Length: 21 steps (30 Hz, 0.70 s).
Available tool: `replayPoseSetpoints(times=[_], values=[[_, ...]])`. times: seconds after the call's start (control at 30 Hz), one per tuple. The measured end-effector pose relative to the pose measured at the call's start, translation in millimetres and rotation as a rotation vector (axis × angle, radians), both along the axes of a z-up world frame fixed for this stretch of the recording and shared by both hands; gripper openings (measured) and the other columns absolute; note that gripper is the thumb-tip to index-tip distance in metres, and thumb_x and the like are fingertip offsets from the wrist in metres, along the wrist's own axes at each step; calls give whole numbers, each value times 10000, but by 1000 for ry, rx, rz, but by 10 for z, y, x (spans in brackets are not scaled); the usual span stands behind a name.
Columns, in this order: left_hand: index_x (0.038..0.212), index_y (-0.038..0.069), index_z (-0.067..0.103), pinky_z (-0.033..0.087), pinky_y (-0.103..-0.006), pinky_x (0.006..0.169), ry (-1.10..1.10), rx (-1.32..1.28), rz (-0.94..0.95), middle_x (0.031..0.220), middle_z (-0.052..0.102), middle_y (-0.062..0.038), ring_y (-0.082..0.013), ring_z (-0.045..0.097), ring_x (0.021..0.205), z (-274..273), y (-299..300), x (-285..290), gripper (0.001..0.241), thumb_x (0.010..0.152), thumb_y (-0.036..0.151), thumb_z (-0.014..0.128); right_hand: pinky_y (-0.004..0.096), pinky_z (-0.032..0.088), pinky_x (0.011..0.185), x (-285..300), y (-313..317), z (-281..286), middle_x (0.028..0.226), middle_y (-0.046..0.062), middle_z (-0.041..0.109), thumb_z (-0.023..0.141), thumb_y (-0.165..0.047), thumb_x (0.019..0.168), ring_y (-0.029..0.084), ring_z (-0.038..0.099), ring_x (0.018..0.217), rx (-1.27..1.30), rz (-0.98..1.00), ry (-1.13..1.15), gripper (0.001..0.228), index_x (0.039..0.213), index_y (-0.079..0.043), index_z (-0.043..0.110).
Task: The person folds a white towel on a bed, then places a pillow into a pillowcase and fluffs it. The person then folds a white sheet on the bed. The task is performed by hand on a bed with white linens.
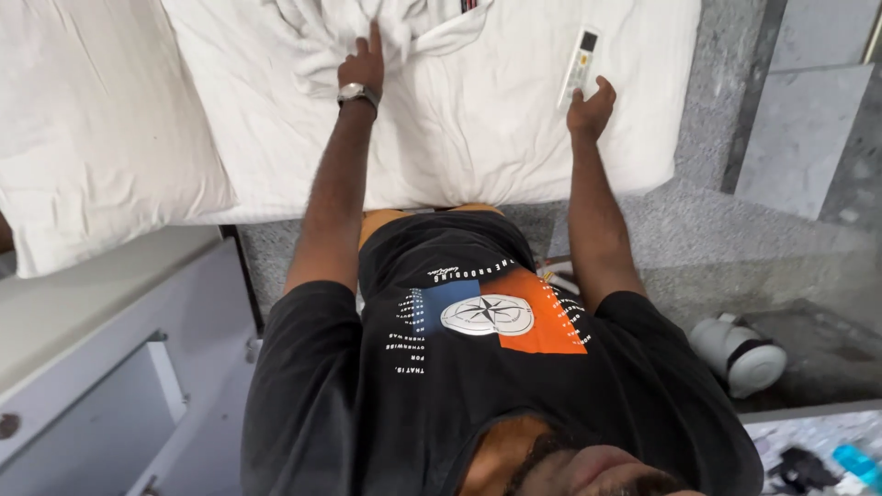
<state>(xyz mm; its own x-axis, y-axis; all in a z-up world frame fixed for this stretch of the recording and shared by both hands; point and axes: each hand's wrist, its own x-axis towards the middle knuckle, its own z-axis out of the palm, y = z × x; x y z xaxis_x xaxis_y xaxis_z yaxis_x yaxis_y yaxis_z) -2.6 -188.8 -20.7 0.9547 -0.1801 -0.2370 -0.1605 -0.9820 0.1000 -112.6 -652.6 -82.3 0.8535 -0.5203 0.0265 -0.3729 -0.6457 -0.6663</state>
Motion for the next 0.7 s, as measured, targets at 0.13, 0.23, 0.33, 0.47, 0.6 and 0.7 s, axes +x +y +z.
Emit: replayPoseSetpoints(times=[0.13,0.23,0.33,0.47,0.6,0.7], values=[[1501,47,414,562,-480,742,83,-105,133,1123,673,-217,-361,705,872,-382,176,-275,605,921,18,583,438,445,1051,453,508,401,1329,176,593,790,-96,901,362,550,1245,-148,117,-10,441,1288,-40,587],[1191,115,638,553,-528,856,2,-6,131,1038,707,-160,-363,712,916,-857,396,-582,232,967,105,579,437,455,1081,798,951,300,1333,149,619,808,-111,914,347,565,1271,-78,369,-53,418,1282,-61,617],[1108,93,656,542,-513,772,-9,-108,197,1007,701,-172,-383,697,884,-568,494,-908,242,879,131,591,431,456,1100,1331,1396,18,1336,156,612,850,-129,912,342,565,1277,9,621,-100,456,1293,-51,612],[1076,91,677,542,-509,744,42,-166,204,1021,700,-164,-361,701,888,-296,667,-1443,239,855,164,624,424,492,1081,1891,1840,-466,1315,169,594,888,-215,866,334,587,1237,97,688,-31,551,1310,-60,600],[1060,154,741,562,-470,830,259,-162,218,1072,727,-136,-352,703,967,-76,845,-1800,313,760,230,691,501,465,1000,2132,2048,-564,1341,224,519,923,-274,839,408,531,1219,21,645,-40,610,1304,-60,592],[1132,202,756,567,-457,885,448,-185,262,1140,731,-133,-341,704,1034,21,1019,-2019,399,741,275,719,451,535,946,2300,1805,-1149,1247,151,608,901,-297,868,313,630,1102,159,456,62,562,1252,-90,546]])
